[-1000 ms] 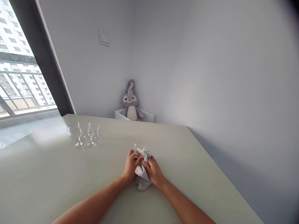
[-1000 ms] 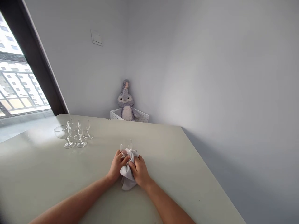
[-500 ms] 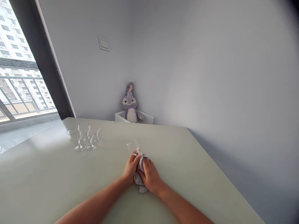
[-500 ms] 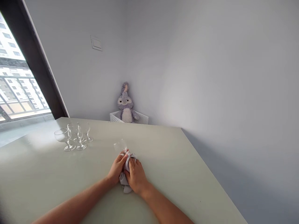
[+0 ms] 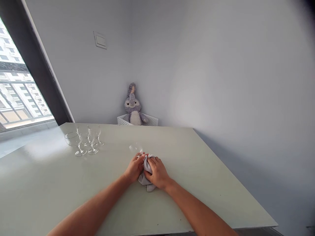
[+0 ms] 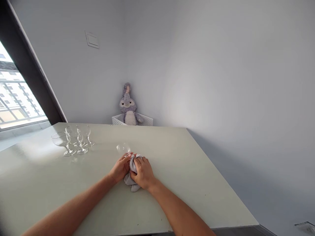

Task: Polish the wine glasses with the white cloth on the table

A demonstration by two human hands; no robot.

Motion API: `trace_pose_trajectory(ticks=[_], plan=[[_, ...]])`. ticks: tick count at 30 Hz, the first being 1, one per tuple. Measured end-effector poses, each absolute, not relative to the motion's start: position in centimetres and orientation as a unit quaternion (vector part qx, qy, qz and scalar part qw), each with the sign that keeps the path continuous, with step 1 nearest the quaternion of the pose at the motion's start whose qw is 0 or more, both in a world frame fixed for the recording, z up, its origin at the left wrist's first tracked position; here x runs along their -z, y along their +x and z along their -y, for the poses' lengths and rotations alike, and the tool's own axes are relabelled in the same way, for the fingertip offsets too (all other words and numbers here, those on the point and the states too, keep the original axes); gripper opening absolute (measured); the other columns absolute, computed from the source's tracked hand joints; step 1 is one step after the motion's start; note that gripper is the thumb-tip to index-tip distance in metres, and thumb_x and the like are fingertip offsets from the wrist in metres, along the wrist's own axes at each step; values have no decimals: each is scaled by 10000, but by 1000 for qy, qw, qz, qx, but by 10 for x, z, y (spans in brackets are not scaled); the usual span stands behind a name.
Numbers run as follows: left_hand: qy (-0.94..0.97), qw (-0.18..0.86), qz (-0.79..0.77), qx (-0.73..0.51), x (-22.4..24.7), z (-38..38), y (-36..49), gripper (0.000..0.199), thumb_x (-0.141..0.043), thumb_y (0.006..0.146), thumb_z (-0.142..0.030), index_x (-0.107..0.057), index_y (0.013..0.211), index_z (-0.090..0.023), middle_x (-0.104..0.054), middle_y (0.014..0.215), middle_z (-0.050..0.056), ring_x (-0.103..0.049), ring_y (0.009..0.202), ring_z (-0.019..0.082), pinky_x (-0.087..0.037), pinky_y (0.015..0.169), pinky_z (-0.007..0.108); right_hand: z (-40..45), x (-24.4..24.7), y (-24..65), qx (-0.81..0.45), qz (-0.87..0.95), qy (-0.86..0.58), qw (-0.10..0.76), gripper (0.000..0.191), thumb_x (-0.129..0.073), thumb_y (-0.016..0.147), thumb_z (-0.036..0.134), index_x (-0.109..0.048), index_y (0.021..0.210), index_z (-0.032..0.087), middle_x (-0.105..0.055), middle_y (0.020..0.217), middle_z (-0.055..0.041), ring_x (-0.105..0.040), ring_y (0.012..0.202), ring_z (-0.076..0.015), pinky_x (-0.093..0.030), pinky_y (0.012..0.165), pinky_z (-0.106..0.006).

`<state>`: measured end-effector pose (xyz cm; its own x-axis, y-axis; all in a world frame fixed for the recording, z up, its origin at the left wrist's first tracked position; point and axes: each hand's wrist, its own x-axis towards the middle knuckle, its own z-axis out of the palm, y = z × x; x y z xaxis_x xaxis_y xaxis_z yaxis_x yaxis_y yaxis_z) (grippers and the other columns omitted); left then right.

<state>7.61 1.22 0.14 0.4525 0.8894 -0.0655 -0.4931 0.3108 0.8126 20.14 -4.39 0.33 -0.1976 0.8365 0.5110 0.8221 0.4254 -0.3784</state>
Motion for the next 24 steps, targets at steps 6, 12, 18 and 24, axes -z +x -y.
trace_pose_trajectory(ticks=[6, 12, 18, 24], plan=[[375, 735, -280, -490, -3, -23, 68, 342, -587, 759, -412, -502, 1000, -186, -633, 1008, 88, -608, 915, 178, -463, 819, 312, 41, -7, 207, -75, 731, -552, 393, 423, -561, 677, 146, -504, 1094, 187, -582, 973, -59, -509, 908, -218, -413, 823, -342], [341, 741, -300, -494, -8, -24, 65, 373, -550, 781, -442, -447, 1048, -202, -636, 1007, 95, -627, 878, 180, -486, 772, 313, 49, -17, 207, -177, 718, -525, 421, 317, -559, 693, 158, -542, 1007, 203, -593, 927, -25, -536, 848, -184, -428, 789, -287], [335, 748, -294, -492, -13, -28, 59, 287, -584, 777, -362, -480, 970, -176, -642, 965, 90, -629, 756, 137, -501, 675, 262, 51, -18, 204, -196, 735, -509, 403, 347, -564, 697, 166, -537, 1039, 211, -590, 903, -13, -537, 819, -177, -436, 765, -289], [338, 749, -249, -512, -21, -30, 53, 244, -581, 787, -318, -507, 961, -163, -633, 988, 99, -629, 792, 146, -504, 719, 275, 46, -11, 202, -116, 746, -535, 378, 531, -640, 668, 172, -486, 1173, 230, -576, 1022, -60, -526, 927, -241, -423, 817, -368]])
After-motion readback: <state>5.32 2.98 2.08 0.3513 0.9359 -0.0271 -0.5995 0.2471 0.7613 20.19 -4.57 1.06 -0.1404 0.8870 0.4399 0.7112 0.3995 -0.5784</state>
